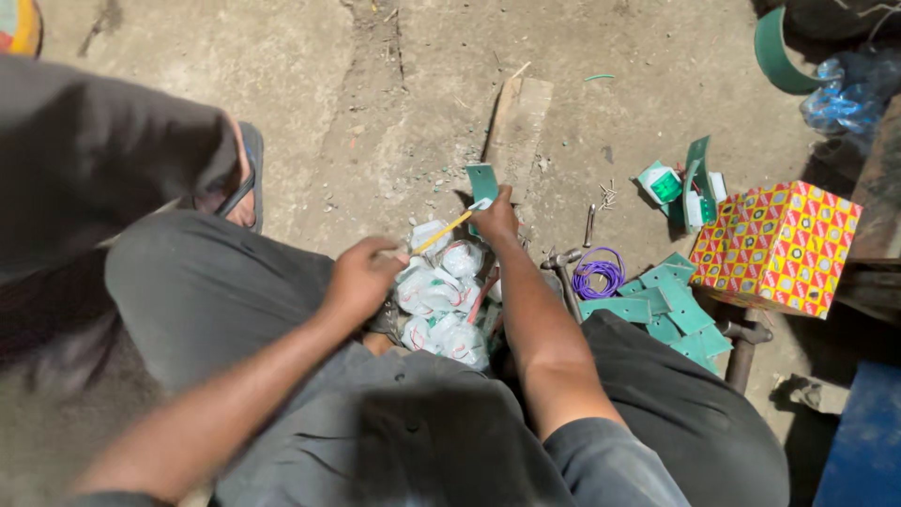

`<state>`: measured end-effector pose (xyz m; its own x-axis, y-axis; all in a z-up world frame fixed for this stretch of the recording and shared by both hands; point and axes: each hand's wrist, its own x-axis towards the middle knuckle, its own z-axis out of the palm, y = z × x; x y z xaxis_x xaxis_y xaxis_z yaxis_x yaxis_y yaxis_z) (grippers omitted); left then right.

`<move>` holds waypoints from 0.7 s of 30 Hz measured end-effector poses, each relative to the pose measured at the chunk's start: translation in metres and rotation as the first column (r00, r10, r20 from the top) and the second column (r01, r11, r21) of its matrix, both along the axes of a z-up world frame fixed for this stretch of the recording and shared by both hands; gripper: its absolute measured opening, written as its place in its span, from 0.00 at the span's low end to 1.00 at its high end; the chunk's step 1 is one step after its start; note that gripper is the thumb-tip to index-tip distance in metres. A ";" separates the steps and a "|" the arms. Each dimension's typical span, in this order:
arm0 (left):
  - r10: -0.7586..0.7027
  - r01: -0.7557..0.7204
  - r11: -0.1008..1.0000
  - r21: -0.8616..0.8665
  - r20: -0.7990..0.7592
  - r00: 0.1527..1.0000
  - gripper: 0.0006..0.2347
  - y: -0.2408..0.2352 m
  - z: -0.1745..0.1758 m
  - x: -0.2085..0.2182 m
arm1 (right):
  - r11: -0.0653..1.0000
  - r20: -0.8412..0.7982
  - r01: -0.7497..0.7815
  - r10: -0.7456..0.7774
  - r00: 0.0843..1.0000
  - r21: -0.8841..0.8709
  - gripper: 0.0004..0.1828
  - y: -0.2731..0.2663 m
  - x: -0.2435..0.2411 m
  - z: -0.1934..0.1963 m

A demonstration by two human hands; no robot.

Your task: The person sits on the ground and assembles small electrical components. They use a screwdriver to tighten screws on green plastic pieces, insert white plastic parts, and hammer nails into the assemblies. The person handles multiple units one at a time, placing finished pieces aside.

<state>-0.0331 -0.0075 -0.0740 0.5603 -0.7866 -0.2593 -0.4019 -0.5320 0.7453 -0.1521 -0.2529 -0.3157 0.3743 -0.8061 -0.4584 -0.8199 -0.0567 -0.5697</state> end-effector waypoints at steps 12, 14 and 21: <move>-0.613 0.590 0.766 0.254 0.566 0.551 0.13 -0.010 0.012 0.038 | 0.999 -0.003 0.008 -0.008 1.000 0.040 0.46 0.000 0.004 0.010; -0.499 0.541 0.833 0.115 0.578 0.646 0.11 -0.007 0.009 0.025 | 1.000 0.000 0.008 -0.008 1.000 0.026 0.46 0.001 0.004 0.016; 0.303 -0.271 0.953 0.136 -0.474 0.827 0.11 0.003 -0.043 0.009 | 0.998 -0.027 -0.032 0.034 0.999 0.062 0.49 0.000 0.001 0.012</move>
